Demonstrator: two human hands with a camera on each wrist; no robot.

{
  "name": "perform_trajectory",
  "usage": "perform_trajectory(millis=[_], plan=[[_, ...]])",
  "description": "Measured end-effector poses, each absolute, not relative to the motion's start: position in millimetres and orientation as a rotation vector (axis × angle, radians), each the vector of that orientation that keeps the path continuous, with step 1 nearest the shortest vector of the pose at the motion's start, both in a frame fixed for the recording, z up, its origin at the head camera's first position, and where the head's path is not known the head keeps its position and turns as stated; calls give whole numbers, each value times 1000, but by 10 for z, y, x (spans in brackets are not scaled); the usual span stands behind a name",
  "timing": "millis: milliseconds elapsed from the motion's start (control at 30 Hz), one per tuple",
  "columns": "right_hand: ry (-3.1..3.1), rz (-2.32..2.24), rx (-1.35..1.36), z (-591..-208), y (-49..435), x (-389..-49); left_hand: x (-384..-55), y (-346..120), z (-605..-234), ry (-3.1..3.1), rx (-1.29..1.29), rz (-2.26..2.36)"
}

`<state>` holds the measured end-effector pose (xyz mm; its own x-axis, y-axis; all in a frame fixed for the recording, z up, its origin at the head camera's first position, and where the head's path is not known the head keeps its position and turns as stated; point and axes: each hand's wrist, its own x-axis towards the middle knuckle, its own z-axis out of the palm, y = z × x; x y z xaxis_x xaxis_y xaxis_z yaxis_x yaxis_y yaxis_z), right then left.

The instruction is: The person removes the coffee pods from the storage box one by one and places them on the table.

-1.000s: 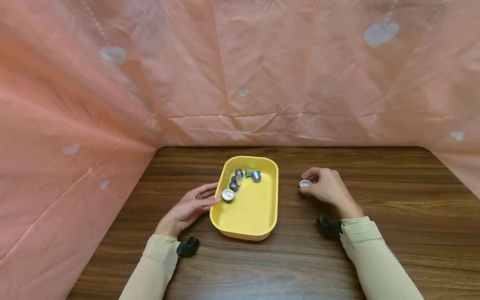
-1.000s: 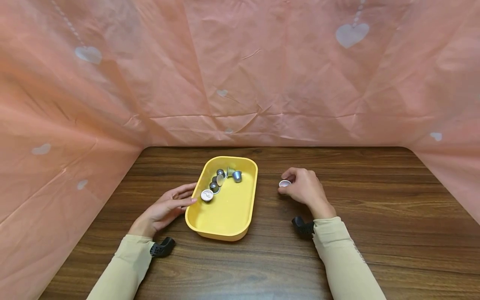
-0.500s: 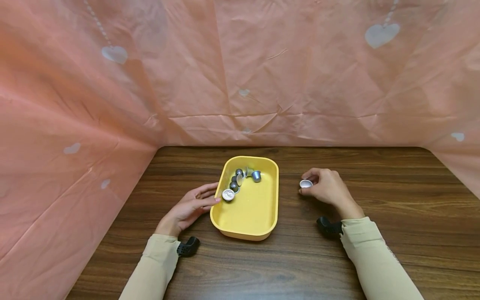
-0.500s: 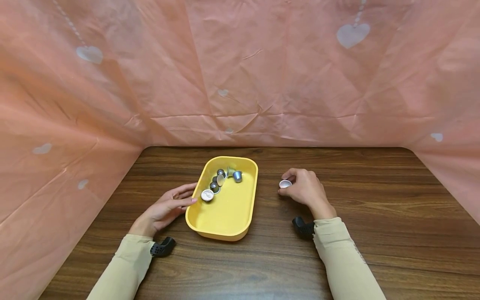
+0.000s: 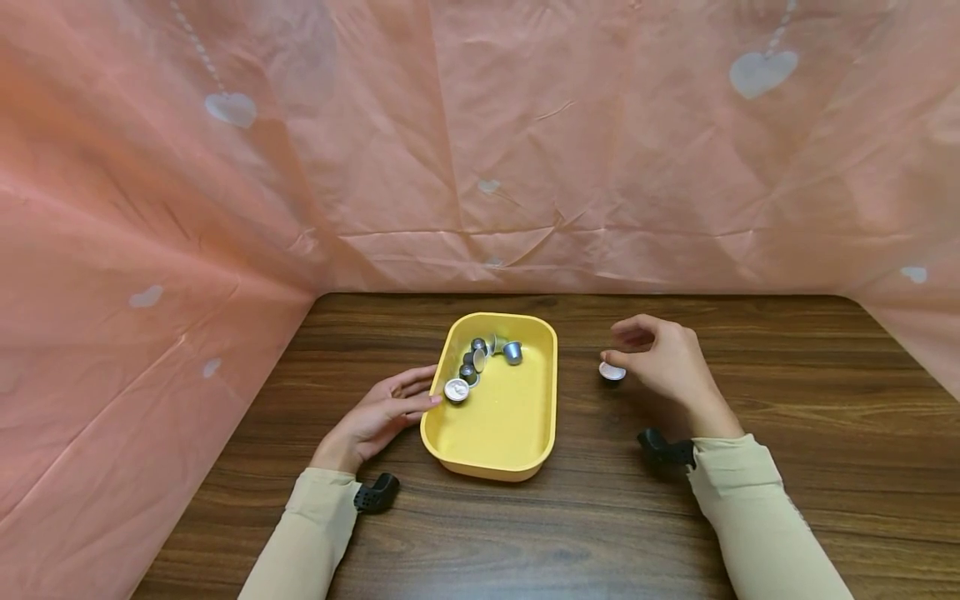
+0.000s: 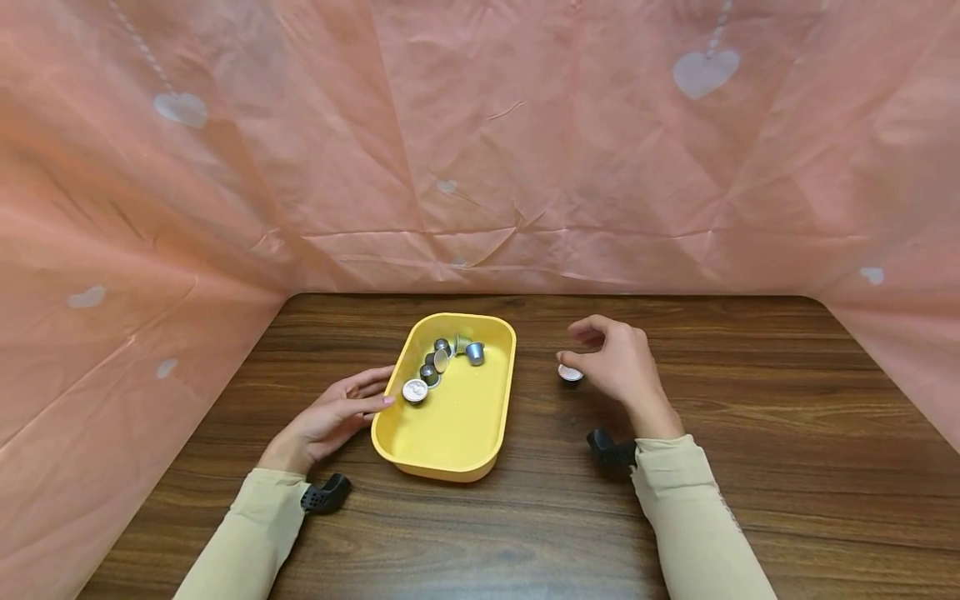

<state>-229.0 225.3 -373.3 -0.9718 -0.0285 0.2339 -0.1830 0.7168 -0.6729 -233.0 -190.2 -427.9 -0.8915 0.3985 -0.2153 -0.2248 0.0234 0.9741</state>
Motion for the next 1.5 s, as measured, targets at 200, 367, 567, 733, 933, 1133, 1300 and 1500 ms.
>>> perform_trajectory(millis=[200, 367, 567, 733, 933, 1133, 1300, 1500], plan=[[-2683, 1308, 143, -3579, 2248, -2237, -2330, -1903, -4284, 1875, 176, 1917], [-2668, 1414, 138, -3507, 2254, -2209, -2328, -1905, -4288, 1875, 179, 1918], [-2653, 1457, 142, -3500, 2250, -2204, -2328, -1900, -4290, 1873, 180, 1917], [-2653, 1486, 149, -3494, 2179, -2203, -2325, -1901, -4283, 1864, 181, 1924], [-2625, 1512, 167, -3447, 2026, -2224, -2324, -1903, -4280, 1863, 178, 1933], [-2598, 1553, 204, -3408, 1848, -2272, -2318, -1890, -4279, 1864, 181, 1941], [-2576, 1613, 230, -3418, 1664, -2330, -2303, -1865, -4298, 1856, 180, 1944], [-2490, 1765, 273, -3414, 1362, -2405, -2276, -1868, -4287, 1854, 166, 1954]])
